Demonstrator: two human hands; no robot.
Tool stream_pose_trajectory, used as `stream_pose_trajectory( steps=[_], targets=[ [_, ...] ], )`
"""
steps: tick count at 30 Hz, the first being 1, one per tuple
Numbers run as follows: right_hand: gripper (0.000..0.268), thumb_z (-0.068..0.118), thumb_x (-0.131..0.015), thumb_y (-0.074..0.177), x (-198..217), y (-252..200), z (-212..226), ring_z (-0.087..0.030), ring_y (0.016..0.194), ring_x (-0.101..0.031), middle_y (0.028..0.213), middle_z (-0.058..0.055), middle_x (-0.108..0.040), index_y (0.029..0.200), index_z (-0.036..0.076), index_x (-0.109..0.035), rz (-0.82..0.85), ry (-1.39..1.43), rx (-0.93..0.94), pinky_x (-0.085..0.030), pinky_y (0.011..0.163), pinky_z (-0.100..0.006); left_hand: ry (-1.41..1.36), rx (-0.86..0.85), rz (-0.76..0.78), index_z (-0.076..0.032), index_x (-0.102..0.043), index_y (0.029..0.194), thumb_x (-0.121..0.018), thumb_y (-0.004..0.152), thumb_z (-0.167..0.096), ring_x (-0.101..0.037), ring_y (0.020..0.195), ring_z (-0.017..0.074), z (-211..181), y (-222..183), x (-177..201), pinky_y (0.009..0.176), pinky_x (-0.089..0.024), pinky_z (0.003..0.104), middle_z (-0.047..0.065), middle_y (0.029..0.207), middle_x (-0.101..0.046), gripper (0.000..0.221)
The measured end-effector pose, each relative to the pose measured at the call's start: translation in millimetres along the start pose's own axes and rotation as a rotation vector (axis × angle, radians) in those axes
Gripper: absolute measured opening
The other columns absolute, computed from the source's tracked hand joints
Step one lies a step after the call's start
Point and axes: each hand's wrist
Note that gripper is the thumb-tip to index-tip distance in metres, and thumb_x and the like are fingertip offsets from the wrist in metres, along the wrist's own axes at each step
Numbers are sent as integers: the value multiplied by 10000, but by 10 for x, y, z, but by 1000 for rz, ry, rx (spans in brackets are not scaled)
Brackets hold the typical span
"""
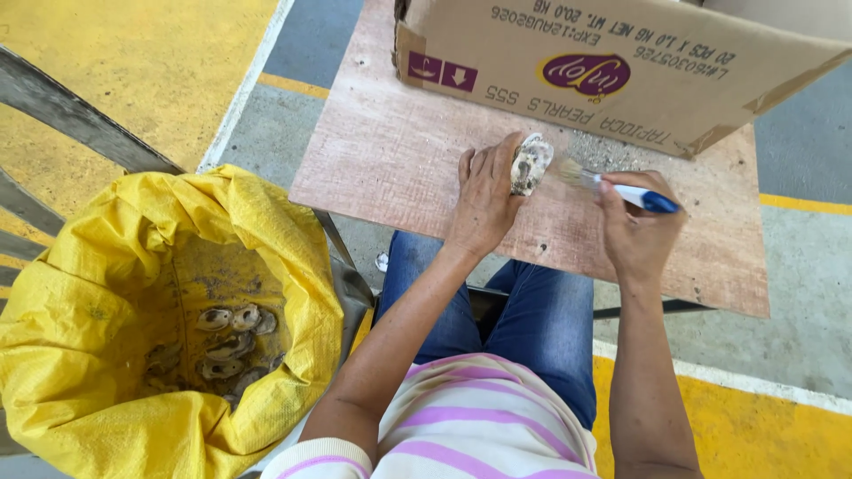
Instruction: Cleaning and preparing oyster shells using a small brush and white paste.
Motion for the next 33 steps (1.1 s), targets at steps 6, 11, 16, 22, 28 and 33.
stream_pose_trajectory(
  steps=[6, 11, 16, 22, 28, 33],
  targets=[
    [61, 54, -741, 995, 10, 47, 5, -169, 872, -749, 1014, -129, -725, 1032, 11, -717, 91, 111, -80, -666, 772, -297, -33, 17, -16, -109, -276, 1531, -844, 728, -83, -500, 1319, 293, 29, -37, -58, 1211, -245, 580, 119, 1421, -521, 983],
    [93, -22, -739, 1003, 77, 162, 267, -179, 938, -706, 1099, -135, -697, 1096, -26, -729, 117, -160, 35, -616, 840, -284, -29, 7, -25, -117, -279, 1542, -834, 756, -70, -506, 1330, 281, 27, 22, -14, 1221, -264, 567, 105, 1450, -518, 963],
    [122, -6, -740, 987, 7, 71, 90, -163, 987, -706, 1158, -116, -684, 1106, -15, -712, 270, 140, -47, -626, 880, -259, -6, 1, -24, -99, -280, 1526, -850, 724, -116, -484, 1327, 309, 3, -5, 22, 1187, -239, 589, 126, 1444, -510, 984],
    [95, 56, -770, 952, 46, 123, 221, -175, 893, -764, 1006, -126, -750, 1044, 67, -746, -22, 83, -99, -675, 797, -248, -26, 13, -4, -82, -268, 1534, -846, 755, -99, -485, 1321, 303, 33, -13, -22, 1189, -237, 596, 137, 1394, -525, 970],
    [135, 32, -781, 870, 4, 143, 46, -173, 1063, -713, 1118, -107, -771, 996, 81, -780, 372, -174, 171, -579, 931, -309, -44, 55, 7, -102, -276, 1528, -851, 738, -81, -494, 1319, 293, 14, 11, 9, 1188, -237, 602, 135, 1365, -536, 977],
    [223, 4, -719, 808, 293, 276, 196, -159, 1031, -744, 1136, -87, -780, 971, 139, -790, 440, -334, 75, -617, 929, -323, -32, 58, 6, -125, -278, 1530, -847, 735, -67, -503, 1313, 292, 19, -34, -16, 1199, -222, 619, 116, 1337, -562, 980]
  ],
)
Point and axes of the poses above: each hand's wrist, its own y-axis towards the middle knuckle, its own x-axis out of the back of the hand, z = x × y
